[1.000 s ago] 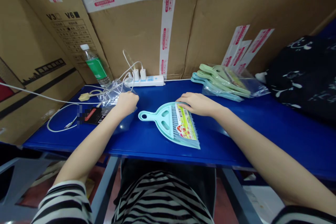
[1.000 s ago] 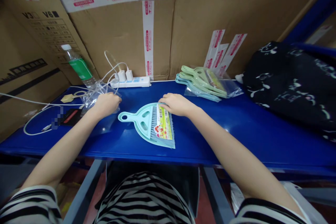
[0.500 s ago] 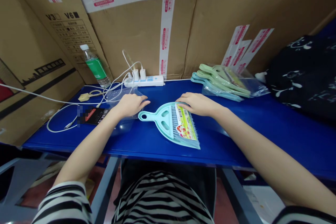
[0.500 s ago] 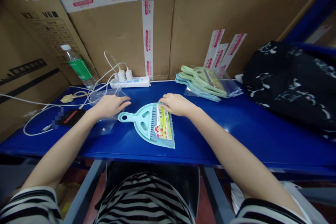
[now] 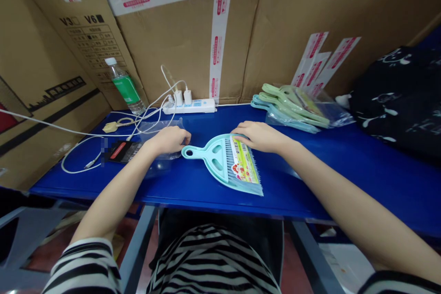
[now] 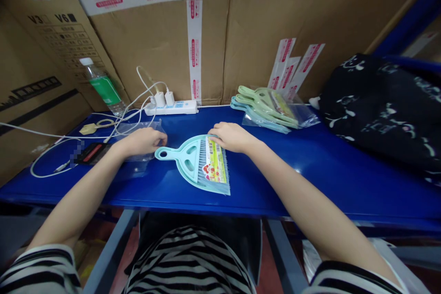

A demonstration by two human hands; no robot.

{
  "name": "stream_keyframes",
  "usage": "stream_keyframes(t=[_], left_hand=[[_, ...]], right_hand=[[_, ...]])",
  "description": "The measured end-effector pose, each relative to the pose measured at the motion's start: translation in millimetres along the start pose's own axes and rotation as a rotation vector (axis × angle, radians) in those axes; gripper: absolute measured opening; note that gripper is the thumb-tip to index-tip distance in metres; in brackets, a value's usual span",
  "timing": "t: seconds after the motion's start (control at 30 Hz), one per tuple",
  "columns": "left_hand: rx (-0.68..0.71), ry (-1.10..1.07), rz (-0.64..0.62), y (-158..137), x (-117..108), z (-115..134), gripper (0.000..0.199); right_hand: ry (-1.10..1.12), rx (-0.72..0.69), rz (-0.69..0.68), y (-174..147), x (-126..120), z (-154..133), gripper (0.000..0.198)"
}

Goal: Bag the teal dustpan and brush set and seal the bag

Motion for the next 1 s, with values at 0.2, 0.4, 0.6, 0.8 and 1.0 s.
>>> stream_keyframes(t=[0.2, 0.4, 0.6, 0.8, 1.0], left_hand=[[0.147, -0.140, -0.061, -4.8, 0.4, -2.2, 0.013], [0.216, -0.199, -0.141, -7.6, 4.0, -0.3, 0.043], [0.236, -0.250, -0.155, -7.0, 6.6, -0.7, 0.050], [0.279, -0.323, -0.091, -5.8, 6.5, -0.6, 0.042], [0.407, -0.412, -0.076, -7.8, 5.3, -1.4, 0.039]], right_hand=[[-0.024, 0.037, -0.031, 0.5, -1.3, -3.7, 0.035], [-0.023, 0.035, -0.022, 0.9, -1.3, -1.9, 0.035], [-0.036, 0.053, -0.041, 0.5, -3.2, -4.9, 0.033], [-0.073, 0.127, -0.092, 1.2, -7.2, -10.5, 0.031], [-0.078, 0.136, -0.106, 0.8, -8.5, -11.0, 0.031]])
Point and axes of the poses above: each hand's wrist, its own y-axis towards the middle knuckle, its own x-axis out of the palm, z = x × y, the point moved 4 cm from there along y, towards the middle knuckle, and after that the axes turned 1 degree about y, right-handed, at the moved point
